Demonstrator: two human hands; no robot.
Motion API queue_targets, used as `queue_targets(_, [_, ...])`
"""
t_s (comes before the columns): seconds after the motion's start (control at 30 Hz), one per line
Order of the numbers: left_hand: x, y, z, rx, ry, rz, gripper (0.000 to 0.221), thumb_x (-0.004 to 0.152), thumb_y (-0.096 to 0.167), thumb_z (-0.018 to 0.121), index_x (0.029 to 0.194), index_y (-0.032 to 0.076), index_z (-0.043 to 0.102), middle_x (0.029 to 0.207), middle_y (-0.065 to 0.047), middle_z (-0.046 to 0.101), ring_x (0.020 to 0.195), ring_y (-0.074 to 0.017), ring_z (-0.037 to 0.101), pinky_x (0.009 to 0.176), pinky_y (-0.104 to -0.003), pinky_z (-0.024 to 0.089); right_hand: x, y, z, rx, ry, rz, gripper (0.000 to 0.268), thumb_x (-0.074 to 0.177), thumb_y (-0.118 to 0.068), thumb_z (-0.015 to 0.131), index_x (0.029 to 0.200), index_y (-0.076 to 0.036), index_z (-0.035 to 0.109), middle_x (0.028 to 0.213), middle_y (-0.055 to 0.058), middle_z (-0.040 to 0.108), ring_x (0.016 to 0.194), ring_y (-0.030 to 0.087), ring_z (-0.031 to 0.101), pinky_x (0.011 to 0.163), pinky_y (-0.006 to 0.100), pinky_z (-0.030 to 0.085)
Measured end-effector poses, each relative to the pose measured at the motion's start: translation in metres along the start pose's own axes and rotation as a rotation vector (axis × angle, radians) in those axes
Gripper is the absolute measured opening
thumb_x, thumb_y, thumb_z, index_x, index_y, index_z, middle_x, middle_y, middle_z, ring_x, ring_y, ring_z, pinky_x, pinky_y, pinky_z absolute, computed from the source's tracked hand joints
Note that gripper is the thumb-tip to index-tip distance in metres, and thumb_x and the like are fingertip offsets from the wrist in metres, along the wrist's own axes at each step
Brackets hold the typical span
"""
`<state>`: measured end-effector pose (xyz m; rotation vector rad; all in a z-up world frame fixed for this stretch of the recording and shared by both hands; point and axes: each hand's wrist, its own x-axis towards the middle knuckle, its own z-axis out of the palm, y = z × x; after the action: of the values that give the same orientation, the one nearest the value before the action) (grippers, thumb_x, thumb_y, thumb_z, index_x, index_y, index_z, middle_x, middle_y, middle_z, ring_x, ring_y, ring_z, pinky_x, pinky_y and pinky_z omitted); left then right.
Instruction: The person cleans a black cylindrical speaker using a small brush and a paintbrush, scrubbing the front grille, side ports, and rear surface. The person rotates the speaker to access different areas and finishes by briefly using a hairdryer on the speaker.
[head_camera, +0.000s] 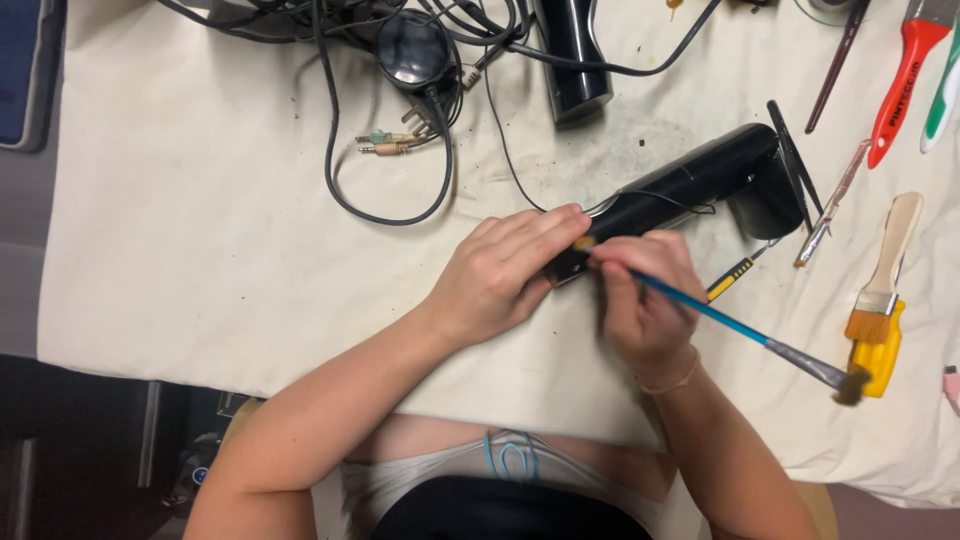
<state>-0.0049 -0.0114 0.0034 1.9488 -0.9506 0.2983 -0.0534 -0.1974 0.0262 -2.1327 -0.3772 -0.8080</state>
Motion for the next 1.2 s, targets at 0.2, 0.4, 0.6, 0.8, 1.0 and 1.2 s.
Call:
queue_targets(0.2, [0.000,0.000,-0.001,0.017,-0.002,-0.005,0.063,0.085,0.003,0.077,0.145,0.012,0.059,0.141,-0.008,0.065,0.120,-0.0285,0.067,0.093,-0.038,0.056,0.000,0.006,-0.001,-0.001,0.002,0.025,0.021,0.106,-0.010,0.058,0.096,0.002,0.072,0.077,0.009,0.071,0.073,0.033,0.063,0.075,0.041,0.054])
queue_targets(0.4, [0.003,0.005,0.003,0.008,0.004,-0.020,0.066,0.080,-0.004,0.073,0.143,0.013,0.061,0.138,-0.007,0.067,0.118,-0.0304,0.068,0.094,-0.040,0.057,0.007,0.026,-0.016,-0.033,0.143,0.116,0.018,0.110,-0.001,0.056,0.102,0.009,0.069,0.080,0.012,0.065,0.062,0.022,0.061,0.059,0.033,0.052])
queue_targets(0.6, [0.002,0.003,0.000,-0.040,0.012,-0.053,0.068,0.076,-0.002,0.069,0.143,0.007,0.059,0.140,-0.012,0.065,0.124,-0.0317,0.066,0.099,-0.042,0.056,0.020,0.041,-0.030,-0.104,0.251,0.203,0.019,0.114,0.003,0.052,0.108,0.013,0.068,0.084,0.018,0.066,0.049,0.018,0.055,0.050,0.029,0.045])
queue_targets(0.8, [0.006,0.010,-0.010,-0.085,-0.071,0.013,0.062,0.078,-0.008,0.060,0.139,0.000,0.054,0.140,-0.020,0.064,0.125,-0.0358,0.068,0.111,-0.041,0.056,0.031,0.039,-0.034,-0.160,0.366,0.396,0.019,0.115,-0.001,0.048,0.113,0.009,0.063,0.098,0.020,0.065,0.053,0.015,0.049,0.040,0.024,0.040])
queue_targets(1.0, [0.005,0.006,-0.011,-0.054,-0.062,-0.004,0.063,0.075,-0.002,0.063,0.137,0.000,0.054,0.137,-0.017,0.065,0.125,-0.0333,0.068,0.107,-0.041,0.058,0.031,0.039,-0.047,-0.358,0.209,0.215,0.017,0.112,0.007,0.054,0.115,0.011,0.070,0.104,0.021,0.069,0.087,0.027,0.062,0.079,0.037,0.053])
queue_targets(1.2, [0.002,0.003,-0.010,-0.044,-0.077,0.014,0.062,0.077,-0.001,0.065,0.138,0.000,0.054,0.136,-0.017,0.066,0.124,-0.0342,0.068,0.105,-0.043,0.058,0.029,0.034,-0.043,-0.132,0.283,0.378,0.018,0.115,0.004,0.050,0.122,0.016,0.063,0.118,0.026,0.058,0.104,0.027,0.067,0.048,0.027,0.055])
